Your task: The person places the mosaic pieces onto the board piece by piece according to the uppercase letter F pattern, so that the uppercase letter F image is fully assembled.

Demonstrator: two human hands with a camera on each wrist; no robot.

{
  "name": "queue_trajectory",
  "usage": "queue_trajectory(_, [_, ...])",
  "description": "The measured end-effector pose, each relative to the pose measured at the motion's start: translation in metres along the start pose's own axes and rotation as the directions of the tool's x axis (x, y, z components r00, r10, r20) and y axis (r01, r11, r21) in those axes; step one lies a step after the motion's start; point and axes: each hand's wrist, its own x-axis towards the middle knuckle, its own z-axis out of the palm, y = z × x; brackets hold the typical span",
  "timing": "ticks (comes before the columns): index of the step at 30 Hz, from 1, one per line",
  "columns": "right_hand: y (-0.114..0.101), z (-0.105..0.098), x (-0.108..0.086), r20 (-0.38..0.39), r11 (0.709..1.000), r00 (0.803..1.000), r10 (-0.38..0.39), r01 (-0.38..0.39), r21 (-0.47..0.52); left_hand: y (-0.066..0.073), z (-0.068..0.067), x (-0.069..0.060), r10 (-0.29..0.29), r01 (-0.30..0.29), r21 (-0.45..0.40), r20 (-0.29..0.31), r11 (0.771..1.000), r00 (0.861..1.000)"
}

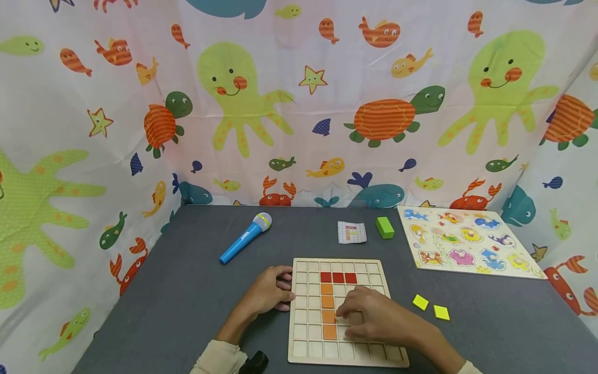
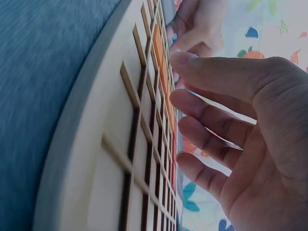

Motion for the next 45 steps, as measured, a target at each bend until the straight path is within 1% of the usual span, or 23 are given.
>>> queue_trajectory(4, [0.01,-0.006,-0.009,-0.028,0.999,0.999,0.035,-0.035,0.006,-0.001,0.0,0.0,0.002,-0.002,-0.004,-0.001,1.0,1.0])
queue_trajectory(11, [0.03,-0.015,-0.027,-0.086,0.999,0.996,0.028,-0.025,0.044,-0.001,0.0,0.001,-0.004,0.004,-0.009,-0.002,1.0,1.0])
queue_trajectory(15, [0.039,-0.019,-0.037,-0.105,0.997,0.993,0.05,-0.044,0.061,0.0,0.0,0.0,-0.006,0.006,-0.006,-0.002,1.0,1.0])
queue_trajectory(18, [0.045,-0.023,-0.042,-0.112,0.994,0.99,0.09,-0.082,0.074,0.0,0.0,-0.001,-0.007,0.007,-0.004,-0.002,1.0,1.0])
queue_trajectory(23, [0.054,-0.029,-0.048,-0.12,0.983,0.978,0.172,-0.163,0.081,0.001,0.0,-0.001,-0.011,0.011,0.006,-0.008,1.0,1.0])
queue_trajectory(27, [0.06,-0.033,-0.052,-0.137,0.977,0.969,0.204,-0.193,0.088,0.001,0.0,-0.001,-0.015,0.015,0.008,-0.01,1.0,1.0])
queue_trajectory(32, [0.07,-0.037,-0.056,-0.159,0.971,0.96,0.232,-0.218,0.1,0.002,0.0,-0.001,-0.017,0.017,0.0,-0.011,1.0,1.0])
queue_trajectory(41, [0.083,-0.045,-0.065,-0.192,0.97,0.951,0.243,-0.238,0.049,0.001,-0.001,-0.001,-0.017,0.017,-0.008,-0.01,1.0,1.0])
queue_trajectory(45, [0.089,-0.048,-0.07,-0.193,0.961,0.941,0.278,-0.273,0.051,0.001,-0.001,-0.001,-0.016,0.016,-0.011,-0.003,1.0,1.0])
